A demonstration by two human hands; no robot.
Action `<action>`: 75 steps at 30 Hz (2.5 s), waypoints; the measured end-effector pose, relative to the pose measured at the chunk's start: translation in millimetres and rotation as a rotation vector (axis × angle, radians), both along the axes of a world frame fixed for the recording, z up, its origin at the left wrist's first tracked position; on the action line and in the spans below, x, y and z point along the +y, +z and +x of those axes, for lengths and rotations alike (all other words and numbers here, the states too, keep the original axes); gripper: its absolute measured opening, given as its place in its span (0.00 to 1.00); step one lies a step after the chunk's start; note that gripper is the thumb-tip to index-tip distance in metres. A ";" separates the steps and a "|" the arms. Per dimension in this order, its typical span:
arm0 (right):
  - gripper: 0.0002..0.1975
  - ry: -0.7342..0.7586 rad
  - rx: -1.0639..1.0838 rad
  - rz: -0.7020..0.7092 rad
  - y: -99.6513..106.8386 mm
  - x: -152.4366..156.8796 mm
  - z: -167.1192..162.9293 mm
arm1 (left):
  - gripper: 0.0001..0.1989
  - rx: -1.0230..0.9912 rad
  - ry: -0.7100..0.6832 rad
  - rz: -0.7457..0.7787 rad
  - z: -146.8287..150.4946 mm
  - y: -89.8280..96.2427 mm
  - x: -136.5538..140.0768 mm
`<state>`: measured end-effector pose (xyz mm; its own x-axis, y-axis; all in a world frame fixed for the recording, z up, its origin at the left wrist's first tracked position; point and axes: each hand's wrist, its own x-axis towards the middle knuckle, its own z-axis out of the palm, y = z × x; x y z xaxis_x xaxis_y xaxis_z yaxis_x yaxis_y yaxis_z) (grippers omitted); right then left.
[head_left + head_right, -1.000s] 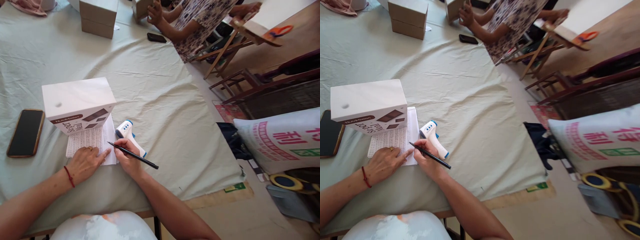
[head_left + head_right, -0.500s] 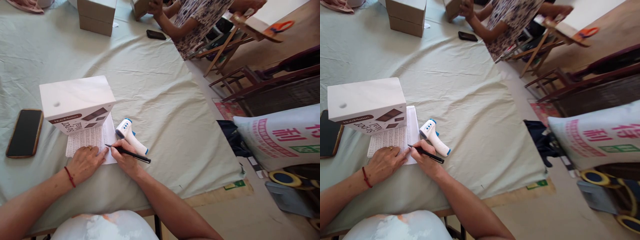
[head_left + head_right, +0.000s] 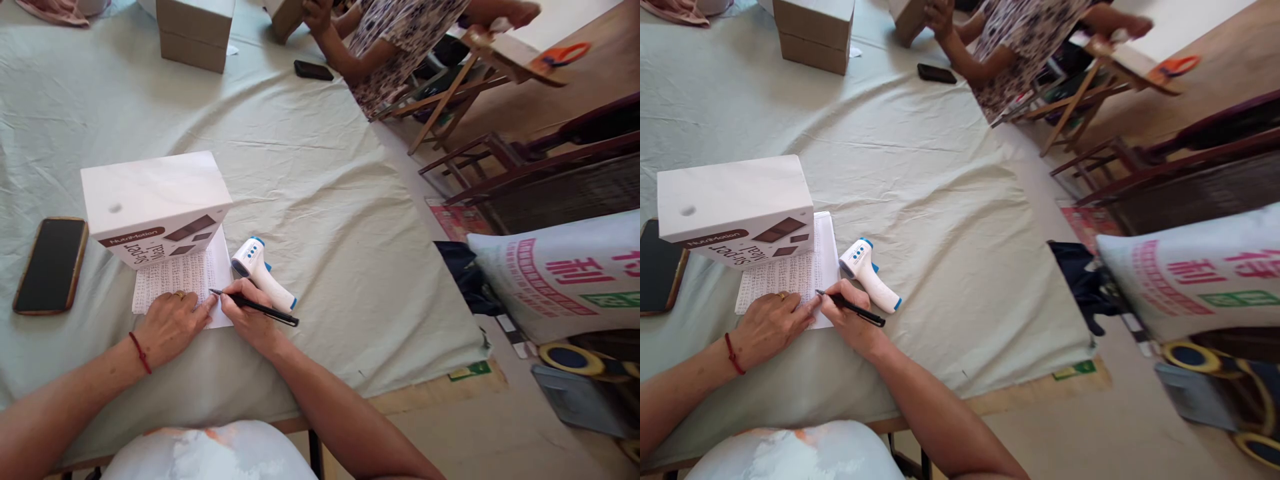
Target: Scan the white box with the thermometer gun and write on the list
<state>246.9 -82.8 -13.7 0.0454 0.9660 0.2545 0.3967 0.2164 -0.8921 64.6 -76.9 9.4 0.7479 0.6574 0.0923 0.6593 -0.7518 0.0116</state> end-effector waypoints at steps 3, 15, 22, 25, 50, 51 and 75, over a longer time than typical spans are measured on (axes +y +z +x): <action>0.06 -0.001 -0.016 0.021 -0.9 -0.1 0.4 | 0.15 0.000 -0.001 -0.014 0.0 0.9 0.0; 0.07 -0.041 -0.017 0.020 -1.1 0.1 -1.7 | 0.15 -0.031 0.004 -0.006 -0.2 -2.2 -0.8; 0.08 -0.032 -0.035 0.046 -0.8 0.3 -0.3 | 0.15 -0.021 0.003 -0.010 0.5 -1.6 -0.6; 0.07 -0.045 -0.028 0.037 -0.6 0.3 -0.6 | 0.16 -0.032 0.005 -0.028 -0.2 -2.6 -0.4; 0.07 -0.080 -0.035 -0.024 0.9 -0.2 -0.6 | 0.15 -0.025 0.011 -0.003 0.1 -0.5 -0.1; 0.07 -0.082 -0.034 -0.027 0.8 -0.1 -0.5 | 0.15 -0.019 0.010 -0.002 0.3 0.0 -0.1; 0.05 -0.049 -0.133 0.130 -3.7 -1.4 4.9 | 0.15 -0.068 0.024 -0.069 -1.9 -1.9 0.2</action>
<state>251.8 -84.2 -17.3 0.0492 0.9219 0.3842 0.5222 0.3041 -0.7967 62.7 -76.7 7.5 0.7254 0.6816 0.0958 0.6731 -0.7316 0.1083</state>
